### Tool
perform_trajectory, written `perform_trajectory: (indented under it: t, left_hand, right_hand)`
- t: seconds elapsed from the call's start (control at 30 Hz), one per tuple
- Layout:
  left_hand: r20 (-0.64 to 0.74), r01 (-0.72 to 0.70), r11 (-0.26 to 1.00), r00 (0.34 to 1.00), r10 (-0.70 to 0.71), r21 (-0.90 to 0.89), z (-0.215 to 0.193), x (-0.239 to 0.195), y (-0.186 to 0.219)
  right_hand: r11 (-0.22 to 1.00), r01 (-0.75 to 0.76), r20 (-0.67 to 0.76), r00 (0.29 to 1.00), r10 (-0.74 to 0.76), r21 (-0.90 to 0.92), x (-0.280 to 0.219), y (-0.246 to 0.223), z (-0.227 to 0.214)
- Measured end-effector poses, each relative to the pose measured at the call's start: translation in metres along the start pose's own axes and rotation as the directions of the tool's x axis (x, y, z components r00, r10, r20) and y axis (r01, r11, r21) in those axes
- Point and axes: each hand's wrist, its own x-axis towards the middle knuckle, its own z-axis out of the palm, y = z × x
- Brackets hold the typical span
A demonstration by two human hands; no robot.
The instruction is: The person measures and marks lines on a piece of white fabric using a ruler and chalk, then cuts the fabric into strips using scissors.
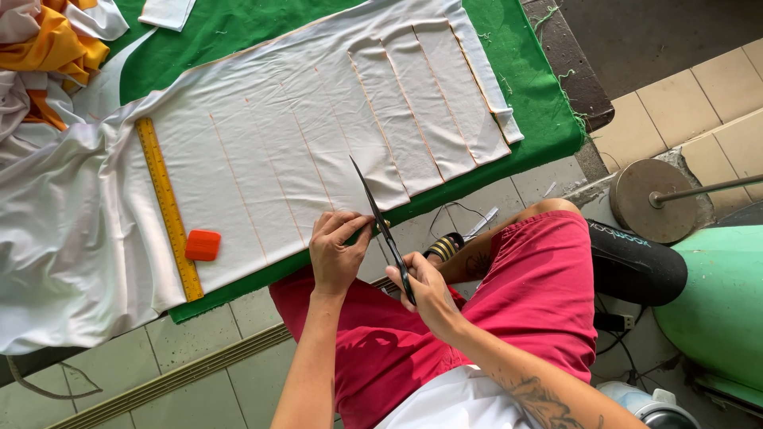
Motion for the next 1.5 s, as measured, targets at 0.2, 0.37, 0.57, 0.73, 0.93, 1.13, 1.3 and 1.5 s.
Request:
perform_trajectory:
  t: [0.2, 0.37, 0.57, 0.73, 0.93, 1.13, 1.3, 1.5]
  left_hand:
    - [-0.005, -0.039, 0.999, 0.999, 0.039, 0.002, 0.0, -0.001, -0.007]
    - [0.011, -0.043, 0.999, 0.999, 0.043, 0.021, 0.0, -0.003, -0.009]
    - [0.04, -0.155, 0.982, 0.988, 0.151, 0.108, -0.001, -0.003, -0.008]
    - [0.083, -0.265, 0.95, 0.963, 0.255, 0.165, -0.004, -0.006, -0.009]
    - [0.098, -0.236, 0.965, 0.969, 0.226, 0.115, -0.003, -0.01, -0.016]
    - [0.105, -0.226, 0.97, 0.971, 0.217, 0.093, -0.004, -0.008, -0.015]
    - [0.069, -0.234, 0.963, 0.972, 0.226, 0.131, -0.001, -0.005, -0.01]
    - [0.059, -0.245, 0.961, 0.969, 0.24, 0.127, 0.0, -0.008, -0.016]
  right_hand:
    - [0.998, 0.036, -0.055, 0.998, -0.038, -0.044, 0.016, -0.014, 0.014]
    - [0.996, 0.029, -0.036, 0.999, -0.032, -0.089, 0.026, 0.005, 0.011]
    - [0.993, 0.024, -0.062, 0.998, -0.031, -0.114, 0.034, 0.014, 0.008]
    - [0.952, -0.001, -0.094, 0.995, -0.029, -0.306, 0.032, -0.033, 0.015]
    - [0.936, 0.028, -0.093, 0.994, -0.065, -0.351, 0.03, -0.063, 0.026]
    - [0.933, 0.032, -0.074, 0.995, -0.062, -0.357, 0.039, -0.044, 0.019]
    - [0.934, 0.042, -0.094, 0.992, -0.081, -0.356, 0.04, -0.072, 0.027]
    - [0.946, 0.035, -0.103, 0.992, -0.072, -0.323, 0.057, -0.077, 0.028]
